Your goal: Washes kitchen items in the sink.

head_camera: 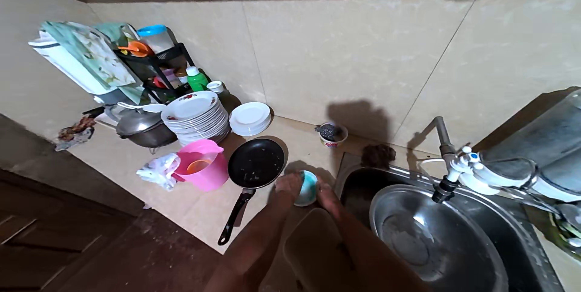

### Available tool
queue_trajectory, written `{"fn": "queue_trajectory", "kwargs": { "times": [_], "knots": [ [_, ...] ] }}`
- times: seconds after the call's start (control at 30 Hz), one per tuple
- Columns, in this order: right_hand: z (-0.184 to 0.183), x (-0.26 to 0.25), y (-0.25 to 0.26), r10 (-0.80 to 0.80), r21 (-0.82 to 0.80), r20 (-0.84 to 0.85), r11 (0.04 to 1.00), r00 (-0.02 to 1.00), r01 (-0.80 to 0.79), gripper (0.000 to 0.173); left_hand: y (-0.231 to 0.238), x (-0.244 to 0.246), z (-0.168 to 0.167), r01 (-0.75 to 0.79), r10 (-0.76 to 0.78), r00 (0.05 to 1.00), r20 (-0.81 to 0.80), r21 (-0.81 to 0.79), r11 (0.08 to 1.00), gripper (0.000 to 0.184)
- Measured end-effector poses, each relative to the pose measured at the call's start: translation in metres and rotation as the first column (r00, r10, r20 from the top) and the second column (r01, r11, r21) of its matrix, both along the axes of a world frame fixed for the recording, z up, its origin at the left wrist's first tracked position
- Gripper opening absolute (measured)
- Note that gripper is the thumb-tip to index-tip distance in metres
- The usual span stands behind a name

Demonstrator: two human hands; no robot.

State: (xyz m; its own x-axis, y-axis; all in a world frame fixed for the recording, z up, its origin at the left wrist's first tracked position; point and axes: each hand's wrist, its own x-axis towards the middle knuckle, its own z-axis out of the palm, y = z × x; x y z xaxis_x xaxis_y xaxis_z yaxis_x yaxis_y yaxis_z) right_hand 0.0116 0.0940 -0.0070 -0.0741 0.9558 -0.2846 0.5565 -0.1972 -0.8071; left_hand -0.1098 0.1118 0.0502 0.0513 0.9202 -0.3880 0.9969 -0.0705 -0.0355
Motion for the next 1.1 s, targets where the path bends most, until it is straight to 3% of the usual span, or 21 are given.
{"fn": "queue_trajectory", "kwargs": {
  "times": [0.23, 0.33, 0.5, 0.57, 0.77, 0.87, 1.0, 1.1],
  "knots": [
    [0.004, -0.002, -0.002, 0.015, -0.012, 0.028, 1.000, 1.000, -0.015, 0.048, -0.047, -0.017, 0.010, 0.163, -0.162, 0.987, 0.021, -0.128, 0.978, 0.037],
    [0.004, -0.001, -0.004, 0.048, 0.022, 0.039, 0.999, 0.998, -0.049, 0.048, -0.039, -0.027, 0.012, 0.257, -0.254, 0.967, 0.035, -0.117, 0.959, 0.037],
    [0.008, -0.008, -0.003, 0.072, -0.037, 0.184, 0.997, 0.980, -0.066, 0.054, -0.003, -0.010, 0.003, 0.041, -0.041, 0.999, -0.004, -0.027, 0.999, 0.039],
    [0.009, -0.009, -0.002, 0.071, -0.040, 0.214, 0.997, 0.974, -0.064, 0.054, -0.004, -0.001, 0.001, 0.019, -0.019, 1.000, 0.025, -0.027, 0.999, 0.041],
    [0.011, -0.013, -0.001, 0.086, -0.097, 0.272, 0.993, 0.958, -0.062, 0.058, -0.047, -0.013, 0.008, 0.221, -0.212, 0.973, 0.088, -0.110, 0.969, 0.037],
    [0.013, -0.010, -0.001, 0.068, -0.083, 0.218, 0.995, 0.974, -0.051, 0.055, -0.045, -0.021, 0.017, 0.271, -0.265, 0.963, 0.056, -0.130, 0.954, 0.036],
    [0.012, -0.008, -0.005, -0.073, -0.181, -0.057, 0.982, 0.996, 0.062, 0.045, -0.017, -0.022, 0.019, 0.058, -0.060, 0.997, -0.039, -0.050, 0.997, 0.042],
    [0.023, 0.008, -0.003, 0.049, -0.292, 0.027, 0.956, 0.998, -0.039, 0.050, -0.001, -0.015, 0.009, -0.048, 0.048, 0.998, -0.043, -0.002, 0.999, 0.042]
  ]
}}
